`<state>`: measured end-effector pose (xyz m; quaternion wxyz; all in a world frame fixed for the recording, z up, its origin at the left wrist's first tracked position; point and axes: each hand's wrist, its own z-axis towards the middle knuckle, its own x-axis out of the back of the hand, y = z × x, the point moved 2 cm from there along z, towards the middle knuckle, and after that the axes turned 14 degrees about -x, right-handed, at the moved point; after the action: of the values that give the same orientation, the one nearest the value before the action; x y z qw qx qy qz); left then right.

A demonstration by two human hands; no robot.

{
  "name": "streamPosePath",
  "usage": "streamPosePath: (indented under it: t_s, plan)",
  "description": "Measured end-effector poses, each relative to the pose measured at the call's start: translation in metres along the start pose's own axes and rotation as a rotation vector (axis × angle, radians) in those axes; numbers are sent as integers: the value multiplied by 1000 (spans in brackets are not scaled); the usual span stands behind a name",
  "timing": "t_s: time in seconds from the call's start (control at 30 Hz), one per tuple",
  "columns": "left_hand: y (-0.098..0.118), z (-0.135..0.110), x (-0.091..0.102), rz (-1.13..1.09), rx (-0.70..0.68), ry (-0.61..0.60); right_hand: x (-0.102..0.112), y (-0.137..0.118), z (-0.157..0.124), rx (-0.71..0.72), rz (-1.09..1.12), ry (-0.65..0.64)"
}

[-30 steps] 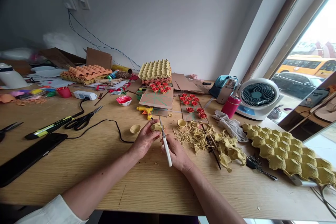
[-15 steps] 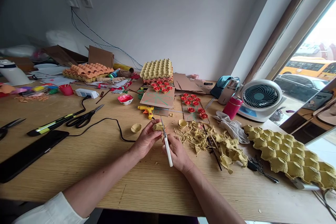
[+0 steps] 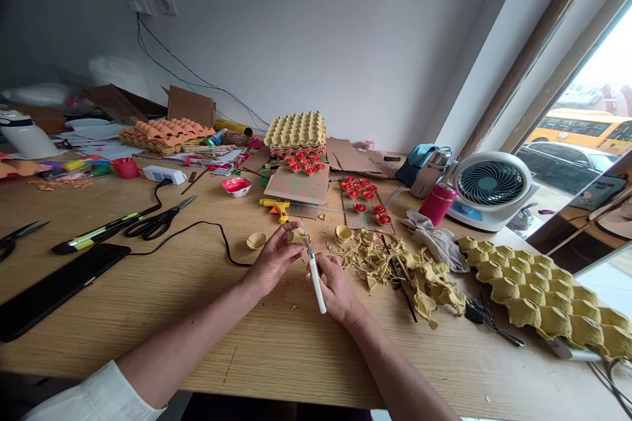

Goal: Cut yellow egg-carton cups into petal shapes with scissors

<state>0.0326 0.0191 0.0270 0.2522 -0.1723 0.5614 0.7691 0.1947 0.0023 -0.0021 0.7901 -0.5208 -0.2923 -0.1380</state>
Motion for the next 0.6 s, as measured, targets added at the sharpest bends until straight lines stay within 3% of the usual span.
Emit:
streamPosePath:
  t_s: [0.6]
  plan:
    - [1,4,6,-20,-42,-4,4,-7,-1,-30,11,-8]
